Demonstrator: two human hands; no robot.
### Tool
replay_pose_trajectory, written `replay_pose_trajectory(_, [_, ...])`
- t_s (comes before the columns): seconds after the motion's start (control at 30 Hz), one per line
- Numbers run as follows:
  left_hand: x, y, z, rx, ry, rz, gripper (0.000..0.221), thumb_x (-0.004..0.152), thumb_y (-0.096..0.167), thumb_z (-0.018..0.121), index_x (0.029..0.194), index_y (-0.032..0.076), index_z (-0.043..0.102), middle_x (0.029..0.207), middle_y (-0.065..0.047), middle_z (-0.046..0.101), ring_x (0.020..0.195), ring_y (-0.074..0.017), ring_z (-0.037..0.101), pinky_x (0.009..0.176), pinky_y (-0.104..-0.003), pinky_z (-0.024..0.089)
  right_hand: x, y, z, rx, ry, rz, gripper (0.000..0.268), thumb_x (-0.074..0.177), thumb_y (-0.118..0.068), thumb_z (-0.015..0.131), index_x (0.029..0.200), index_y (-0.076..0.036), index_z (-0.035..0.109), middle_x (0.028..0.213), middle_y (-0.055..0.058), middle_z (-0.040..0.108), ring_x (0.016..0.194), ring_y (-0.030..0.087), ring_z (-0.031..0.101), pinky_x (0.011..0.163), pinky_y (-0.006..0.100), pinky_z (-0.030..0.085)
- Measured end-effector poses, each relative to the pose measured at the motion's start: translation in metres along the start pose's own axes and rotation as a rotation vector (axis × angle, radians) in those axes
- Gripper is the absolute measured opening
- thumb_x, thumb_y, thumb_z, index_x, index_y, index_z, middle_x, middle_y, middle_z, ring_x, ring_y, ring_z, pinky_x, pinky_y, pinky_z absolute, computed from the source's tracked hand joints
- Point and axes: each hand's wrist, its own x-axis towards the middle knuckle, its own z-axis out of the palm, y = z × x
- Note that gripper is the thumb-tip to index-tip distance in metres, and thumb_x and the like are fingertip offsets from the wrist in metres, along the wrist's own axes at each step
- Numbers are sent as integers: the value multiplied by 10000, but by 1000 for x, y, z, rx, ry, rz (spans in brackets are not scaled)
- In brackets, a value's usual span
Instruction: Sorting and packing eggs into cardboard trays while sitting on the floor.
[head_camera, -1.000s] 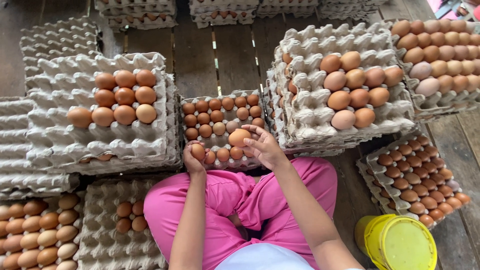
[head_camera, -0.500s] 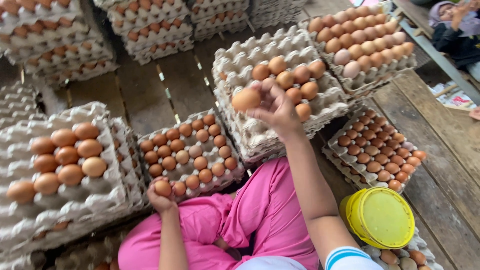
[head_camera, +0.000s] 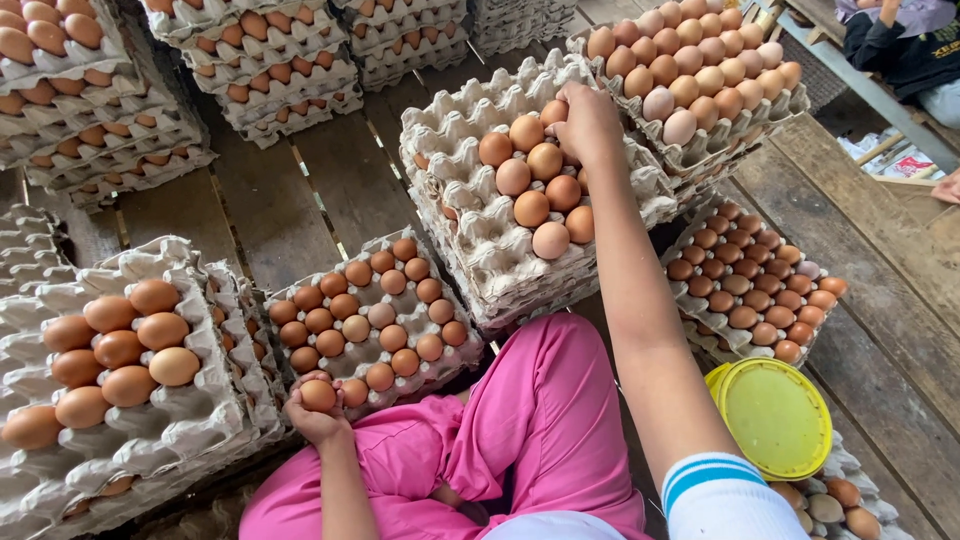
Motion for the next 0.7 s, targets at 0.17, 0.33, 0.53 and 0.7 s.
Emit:
replay_pose_trajectory(0.17, [-3,4,5,1,10,-13,283,824,276,324,860,101,543,855,-37,552,644,-138,513,517,-211,404,3,-3,-3,-32,12,-35,250,629,4,702,847,-61,599,724,68,612,661,257,571,622,401,489])
replay_pose_trajectory(0.33, [-1,1,2,-15,-16,-6,288,838,270,315,884,90,536,853,-40,547,633,-143,528,504,-207,416,0,-3,-3,-96,39,-73,274,618,18,690,869,-48,603,757,98,604,670,282,557,608,412,481])
replay_pose_trajectory(0.53, [-2,-1,-3,-51,-6,-1,278,812,268,337,889,90,536,850,-45,556,628,-148,515,499,-210,407,-44,-48,-26,-82,35,-94,397,752,-21,613,1127,4,487,853,183,626,775,381,596,683,482,481])
replay_pose_trajectory(0.7, [21,-26,-14,202,21,130,270,818,363,384,925,176,548,809,-69,628,563,-157,627,429,-178,508,-150,-130,26,242,637,-492,345,854,-172,603,1150,-8,536,961,174,582,875,323,573,784,397,462])
